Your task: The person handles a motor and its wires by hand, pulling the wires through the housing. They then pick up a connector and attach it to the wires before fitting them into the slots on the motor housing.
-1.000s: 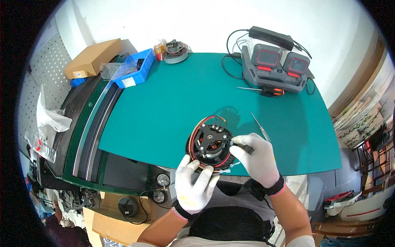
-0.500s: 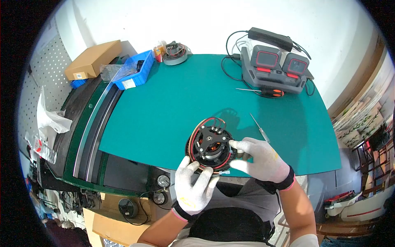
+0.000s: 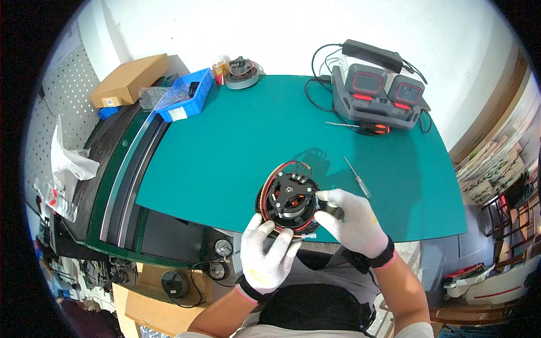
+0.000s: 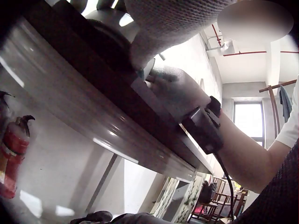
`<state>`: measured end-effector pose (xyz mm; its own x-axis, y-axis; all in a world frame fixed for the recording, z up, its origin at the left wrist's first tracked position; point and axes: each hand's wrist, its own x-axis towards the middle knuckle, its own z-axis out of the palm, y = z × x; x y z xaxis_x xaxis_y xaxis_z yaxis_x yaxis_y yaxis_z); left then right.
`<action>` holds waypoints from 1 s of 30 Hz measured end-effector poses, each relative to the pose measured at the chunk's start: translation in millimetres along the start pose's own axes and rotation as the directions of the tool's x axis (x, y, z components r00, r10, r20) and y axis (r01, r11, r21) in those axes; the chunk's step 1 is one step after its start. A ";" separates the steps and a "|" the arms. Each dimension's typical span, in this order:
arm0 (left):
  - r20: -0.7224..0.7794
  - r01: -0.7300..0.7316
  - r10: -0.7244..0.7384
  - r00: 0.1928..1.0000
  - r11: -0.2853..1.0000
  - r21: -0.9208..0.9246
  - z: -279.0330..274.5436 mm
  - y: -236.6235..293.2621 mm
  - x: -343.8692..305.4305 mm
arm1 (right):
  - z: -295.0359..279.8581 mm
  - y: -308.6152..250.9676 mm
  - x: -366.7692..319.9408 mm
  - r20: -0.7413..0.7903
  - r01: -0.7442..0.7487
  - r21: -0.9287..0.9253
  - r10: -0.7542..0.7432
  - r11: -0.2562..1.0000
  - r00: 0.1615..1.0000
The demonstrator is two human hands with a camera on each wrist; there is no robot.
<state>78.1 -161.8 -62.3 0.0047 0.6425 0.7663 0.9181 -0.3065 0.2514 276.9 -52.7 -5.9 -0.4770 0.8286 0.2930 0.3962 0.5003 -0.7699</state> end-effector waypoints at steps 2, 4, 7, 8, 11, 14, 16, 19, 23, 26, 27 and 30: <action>-0.002 -0.011 0.011 1.000 1.000 -0.007 1.2 -1.7 -1.3 | 2.4 6.9 -2.1 -0.006 0.018 0.003 -0.018 1.000 1.000; 0.016 -0.011 0.011 1.000 1.000 -0.012 3.0 -4.4 -5.7 | 3.1 13.9 -1.4 -0.018 0.237 -0.019 -0.237 0.971 0.971; 0.033 -0.007 0.008 0.999 1.000 -0.015 3.8 -5.2 -7.1 | -7.9 3.5 -1.7 0.084 0.218 -0.013 -0.216 0.976 0.973; 0.032 -0.006 0.007 0.999 1.000 -0.016 4.1 -4.8 -7.2 | -6.9 4.0 -1.5 0.085 0.218 -0.013 -0.216 0.976 0.973; 0.045 0.002 -0.002 0.999 1.000 -0.002 2.4 -2.8 -5.8 | -3.7 7.2 -2.2 0.055 0.250 -0.048 -0.247 0.967 0.967; 0.041 0.006 -0.006 0.999 1.000 -0.014 3.8 -4.0 -7.3 | -1.7 8.9 -1.8 0.064 0.220 -0.034 -0.217 0.975 0.974; 0.042 0.004 -0.004 0.999 1.000 -0.010 3.5 -4.2 -7.4 | 1.6 9.5 -2.3 0.033 0.161 0.020 -0.161 0.987 0.986; 0.041 -0.001 0.001 0.999 1.000 -0.015 3.8 -4.6 -8.2 | -1.7 -1.6 0.1 0.067 0.059 0.032 -0.061 0.998 0.996; 0.002 -0.020 0.020 1.000 0.999 -0.026 6.5 -7.0 -11.2 | -1.8 -3.0 -0.7 0.081 -0.007 0.054 0.003 0.999 0.997; 0.004 -0.038 0.038 0.999 0.999 -0.029 6.4 -8.5 -10.4 | 0.3 -0.3 -1.9 0.039 0.068 0.039 -0.070 0.997 0.997; 0.005 -0.036 0.037 0.999 0.999 -0.028 5.8 -8.4 -9.9 | 0.8 -2.6 -1.7 0.035 0.046 0.036 -0.047 0.998 0.998; 0.007 -0.041 0.041 0.999 0.999 -0.029 4.5 -8.0 -9.3 | 5.6 -9.7 -2.4 0.018 -0.006 0.041 0.005 0.999 1.000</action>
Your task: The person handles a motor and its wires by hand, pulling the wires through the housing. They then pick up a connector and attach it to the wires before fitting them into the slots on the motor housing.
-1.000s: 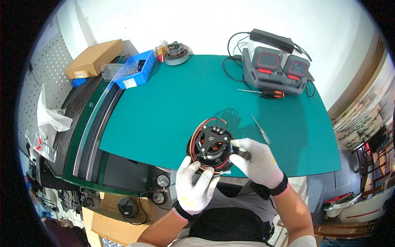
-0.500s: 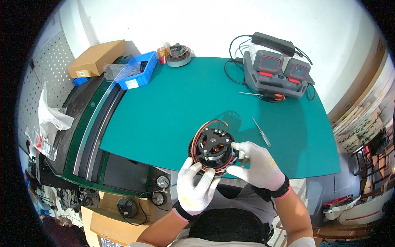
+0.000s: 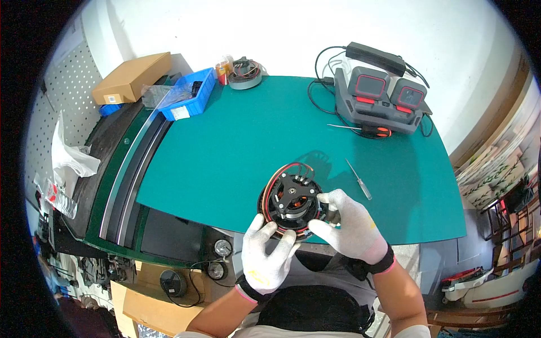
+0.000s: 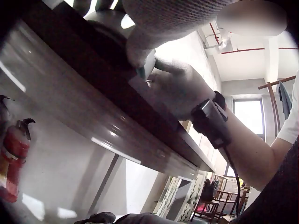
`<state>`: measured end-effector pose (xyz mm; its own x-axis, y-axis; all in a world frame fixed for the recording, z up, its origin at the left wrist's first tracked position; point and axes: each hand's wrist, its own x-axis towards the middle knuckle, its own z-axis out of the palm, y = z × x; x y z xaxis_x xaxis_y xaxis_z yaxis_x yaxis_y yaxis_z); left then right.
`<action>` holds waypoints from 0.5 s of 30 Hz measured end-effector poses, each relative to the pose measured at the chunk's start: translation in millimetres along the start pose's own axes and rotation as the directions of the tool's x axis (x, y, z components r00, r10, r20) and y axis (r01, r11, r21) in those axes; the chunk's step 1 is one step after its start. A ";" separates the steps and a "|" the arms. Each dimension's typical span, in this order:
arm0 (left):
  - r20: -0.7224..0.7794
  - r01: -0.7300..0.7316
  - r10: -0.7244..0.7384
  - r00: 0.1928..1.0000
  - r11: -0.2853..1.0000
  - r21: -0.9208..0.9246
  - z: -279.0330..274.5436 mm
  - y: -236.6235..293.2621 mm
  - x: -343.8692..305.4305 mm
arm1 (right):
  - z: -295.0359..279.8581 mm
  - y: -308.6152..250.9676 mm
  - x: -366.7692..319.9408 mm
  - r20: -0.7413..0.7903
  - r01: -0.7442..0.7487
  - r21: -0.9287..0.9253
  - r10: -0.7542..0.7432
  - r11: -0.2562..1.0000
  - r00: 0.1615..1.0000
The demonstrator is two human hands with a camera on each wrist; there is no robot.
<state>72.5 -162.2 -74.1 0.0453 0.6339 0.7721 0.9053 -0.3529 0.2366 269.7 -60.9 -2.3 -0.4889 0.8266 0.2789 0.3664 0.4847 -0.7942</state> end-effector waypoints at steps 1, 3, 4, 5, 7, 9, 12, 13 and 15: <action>-0.006 -0.001 0.001 1.000 1.000 0.004 1.1 -0.2 -0.5 | 1.5 -1.2 -0.7 -0.017 -0.030 0.009 0.030 1.000 0.999; -0.011 -0.003 0.003 1.000 1.000 0.004 1.5 0.4 0.5 | 4.6 1.1 -1.9 -0.043 0.000 -0.017 -0.001 1.000 0.999; -0.008 -0.004 0.004 1.000 1.000 0.027 0.2 0.9 2.3 | 5.8 1.9 -2.1 -0.065 0.031 -0.041 -0.034 0.999 0.997; -0.006 -0.005 0.005 1.000 0.999 0.050 -0.7 1.1 3.0 | 5.7 0.9 -2.1 -0.064 0.031 -0.041 -0.034 0.999 0.997; -0.004 0.004 -0.003 1.000 1.000 0.028 0.4 0.9 0.1 | 5.2 -2.1 -2.0 -0.047 -0.013 -0.018 0.012 1.000 0.999; -0.004 0.010 -0.010 1.000 1.000 0.005 1.2 1.0 -0.6 | 4.9 -2.4 -3.0 -0.043 -0.012 -0.022 0.011 1.000 0.999; -0.005 0.009 -0.009 1.000 1.000 0.004 1.1 1.0 -1.1 | 5.5 -0.8 -3.2 -0.040 -0.008 -0.005 0.008 1.000 0.999; -0.003 0.010 -0.010 1.000 1.000 0.000 1.2 0.9 -1.3 | 5.9 0.4 -3.3 -0.041 -0.003 0.014 0.004 1.000 0.999; -0.001 0.011 -0.011 1.000 1.000 -0.002 1.3 1.0 -0.8 | 8.1 3.3 -3.1 -0.057 0.017 -0.004 -0.017 1.000 0.998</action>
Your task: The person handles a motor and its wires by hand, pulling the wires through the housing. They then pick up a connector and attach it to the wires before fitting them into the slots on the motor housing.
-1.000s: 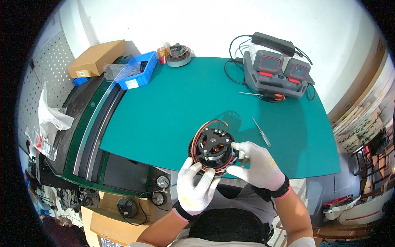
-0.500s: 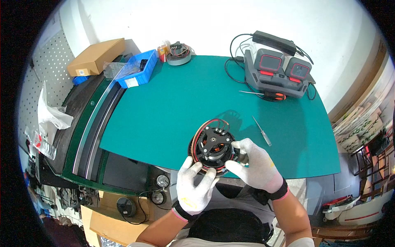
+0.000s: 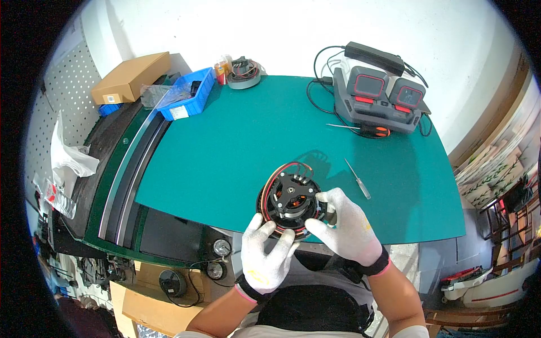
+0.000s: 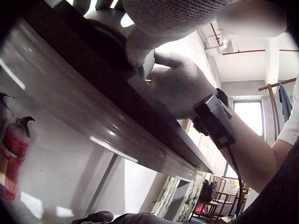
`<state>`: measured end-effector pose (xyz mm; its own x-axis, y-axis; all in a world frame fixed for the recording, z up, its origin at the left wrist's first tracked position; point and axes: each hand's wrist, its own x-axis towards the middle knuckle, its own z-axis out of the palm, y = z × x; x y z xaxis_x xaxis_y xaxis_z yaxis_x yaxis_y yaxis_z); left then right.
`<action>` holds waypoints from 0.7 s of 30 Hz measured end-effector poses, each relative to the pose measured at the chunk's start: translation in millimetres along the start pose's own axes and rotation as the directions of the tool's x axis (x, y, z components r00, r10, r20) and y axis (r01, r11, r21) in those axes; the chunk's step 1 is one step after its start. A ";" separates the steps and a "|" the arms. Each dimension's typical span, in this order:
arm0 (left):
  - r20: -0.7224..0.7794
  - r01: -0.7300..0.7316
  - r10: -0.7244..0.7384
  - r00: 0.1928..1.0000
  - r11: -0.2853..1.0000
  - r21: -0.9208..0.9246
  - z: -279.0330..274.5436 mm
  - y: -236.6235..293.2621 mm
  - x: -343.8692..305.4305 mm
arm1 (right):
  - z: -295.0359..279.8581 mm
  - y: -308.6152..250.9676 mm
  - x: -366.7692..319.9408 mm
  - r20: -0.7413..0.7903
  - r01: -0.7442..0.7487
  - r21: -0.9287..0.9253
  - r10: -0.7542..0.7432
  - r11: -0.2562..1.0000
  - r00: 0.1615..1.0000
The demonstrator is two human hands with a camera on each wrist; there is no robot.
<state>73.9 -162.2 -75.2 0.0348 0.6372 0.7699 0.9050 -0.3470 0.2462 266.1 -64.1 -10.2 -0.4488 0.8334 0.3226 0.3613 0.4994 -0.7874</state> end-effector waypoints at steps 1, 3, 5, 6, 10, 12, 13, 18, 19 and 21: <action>0.005 0.004 -0.004 1.000 1.000 -0.002 -0.7 0.6 0.5 | 0.6 0.7 -0.1 -0.016 0.020 -0.017 -0.021 1.000 1.000; 0.010 0.008 -0.008 1.000 1.000 -0.004 -1.5 1.7 1.4 | -0.6 -0.1 -0.3 -0.003 0.001 -0.001 -0.001 1.000 1.000; 0.005 0.011 -0.011 1.000 1.000 0.001 -1.8 2.6 1.8 | -2.6 -1.4 -0.3 0.010 -0.020 0.016 0.020 1.000 1.000; 0.006 0.011 -0.011 1.000 1.000 0.001 -1.6 2.2 1.6 | -3.7 -2.5 0.3 0.028 -0.030 0.010 0.029 1.000 0.999; 0.011 0.016 -0.016 1.000 1.000 0.000 -0.7 1.7 0.5 | -3.1 -0.8 0.3 0.038 -0.002 -0.012 0.002 1.000 0.999; 0.013 0.027 -0.027 1.000 1.000 0.002 0.1 2.9 -0.4 | -2.9 -2.2 -0.7 0.035 0.009 -0.023 -0.008 1.000 0.999; 0.002 0.017 -0.017 1.000 1.000 0.013 1.3 3.1 -1.0 | -3.1 -3.4 -1.2 0.029 0.020 -0.034 -0.019 0.999 0.999; -0.015 0.000 0.000 1.000 0.999 0.046 4.3 2.8 -4.5 | -4.3 -5.1 -3.4 0.033 -0.002 -0.044 0.003 0.999 0.999; -0.008 -0.004 0.005 1.000 0.999 0.050 4.3 2.1 -4.9 | -3.5 -4.4 -3.8 0.023 0.016 -0.046 -0.015 0.999 1.000; -0.003 -0.009 0.010 1.000 0.998 0.057 3.5 2.0 -5.6 | -2.3 -4.7 -5.5 0.010 0.039 -0.059 -0.039 0.997 0.999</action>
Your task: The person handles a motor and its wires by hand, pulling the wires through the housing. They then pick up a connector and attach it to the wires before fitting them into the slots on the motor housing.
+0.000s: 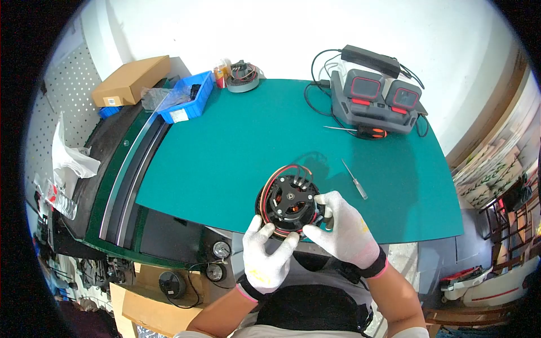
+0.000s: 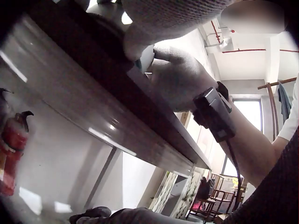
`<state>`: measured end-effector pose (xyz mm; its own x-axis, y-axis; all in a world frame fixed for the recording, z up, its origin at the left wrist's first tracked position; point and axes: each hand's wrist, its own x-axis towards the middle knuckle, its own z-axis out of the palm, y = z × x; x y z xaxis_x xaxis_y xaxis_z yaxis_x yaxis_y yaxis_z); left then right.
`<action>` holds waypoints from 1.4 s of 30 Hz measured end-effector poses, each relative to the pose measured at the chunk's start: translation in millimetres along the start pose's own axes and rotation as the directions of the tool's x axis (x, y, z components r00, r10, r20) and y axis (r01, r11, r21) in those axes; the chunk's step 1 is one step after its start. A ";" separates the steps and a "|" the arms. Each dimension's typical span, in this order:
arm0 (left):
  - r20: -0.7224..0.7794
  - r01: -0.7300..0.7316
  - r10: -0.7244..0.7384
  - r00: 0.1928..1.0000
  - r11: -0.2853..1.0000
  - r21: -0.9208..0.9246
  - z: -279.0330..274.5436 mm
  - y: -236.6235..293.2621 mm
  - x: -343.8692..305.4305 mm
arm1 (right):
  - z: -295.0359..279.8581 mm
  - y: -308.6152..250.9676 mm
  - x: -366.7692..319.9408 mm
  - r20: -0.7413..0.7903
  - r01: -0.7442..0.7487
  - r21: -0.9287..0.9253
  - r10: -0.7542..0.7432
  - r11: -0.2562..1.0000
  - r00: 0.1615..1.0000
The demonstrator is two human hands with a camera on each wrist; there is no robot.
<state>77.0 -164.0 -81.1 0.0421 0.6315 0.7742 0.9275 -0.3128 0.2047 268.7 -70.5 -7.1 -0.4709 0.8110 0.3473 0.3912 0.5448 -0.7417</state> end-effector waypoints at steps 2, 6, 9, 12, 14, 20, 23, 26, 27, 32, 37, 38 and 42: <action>-0.023 -0.020 0.020 1.000 1.000 0.023 0.3 0.4 0.6 | -0.3 0.9 -0.3 -0.018 0.022 -0.015 -0.023 1.000 1.000; -0.013 0.010 -0.010 1.000 1.000 0.004 -2.2 1.4 7.6 | 0.7 7.5 1.4 -0.001 0.010 0.046 -0.010 0.999 1.000; 0.020 0.007 -0.007 1.000 1.000 0.004 -3.6 -1.3 9.7 | 0.4 7.2 2.1 0.012 -0.050 0.118 0.049 0.992 0.999; 0.047 0.043 -0.042 0.998 0.999 -0.023 -4.3 1.0 8.5 | 3.1 13.7 -1.0 0.032 -0.092 0.168 0.087 0.982 0.996; 0.028 0.019 -0.019 0.999 1.000 -0.010 -4.5 1.0 9.4 | 5.1 16.1 -1.6 0.014 -0.044 0.159 0.042 0.986 0.999; -0.057 0.047 -0.055 0.997 0.989 -0.140 -0.5 -7.7 7.9 | 7.6 14.4 -0.9 -0.024 -0.066 0.175 0.071 0.982 0.997; -0.063 0.013 -0.021 0.998 0.992 -0.124 2.6 -9.4 5.5 | 9.2 16.8 -1.4 -0.030 -0.070 0.173 0.076 0.982 0.997; -0.079 -0.006 0.000 0.997 0.997 -0.080 1.5 -6.7 7.1 | 8.8 16.4 -2.3 -0.036 -0.067 0.174 0.074 0.982 0.997; -0.079 -0.006 -0.001 0.997 0.997 -0.081 1.2 -6.5 7.0 | 9.1 17.0 -2.5 -0.038 -0.058 0.176 0.066 0.983 0.997; -0.036 -0.009 0.007 0.999 0.998 -0.063 1.0 -8.4 4.2 | 9.7 16.4 -4.1 -0.041 -0.050 0.165 0.057 0.985 0.998; -0.036 -0.037 0.035 0.999 0.998 -0.055 0.3 -9.9 5.3 | 10.3 12.7 -4.6 -0.065 -0.024 0.148 0.034 0.989 0.997; -0.022 -0.032 0.031 0.999 0.998 -0.059 -0.7 -9.5 6.2 | 10.1 13.5 -4.9 -0.066 -0.025 0.147 0.035 0.989 0.997; 0.000 -0.009 0.009 1.000 0.999 -0.050 -1.8 -6.4 6.5 | 10.0 21.2 -3.7 -0.030 -0.086 0.253 0.096 0.964 0.995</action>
<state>70.7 -159.2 -76.3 0.0508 0.6285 0.7761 0.9071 -0.3541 0.2274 270.9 -64.1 -29.8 -0.4071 0.8657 0.2913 0.2175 0.4017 -0.8896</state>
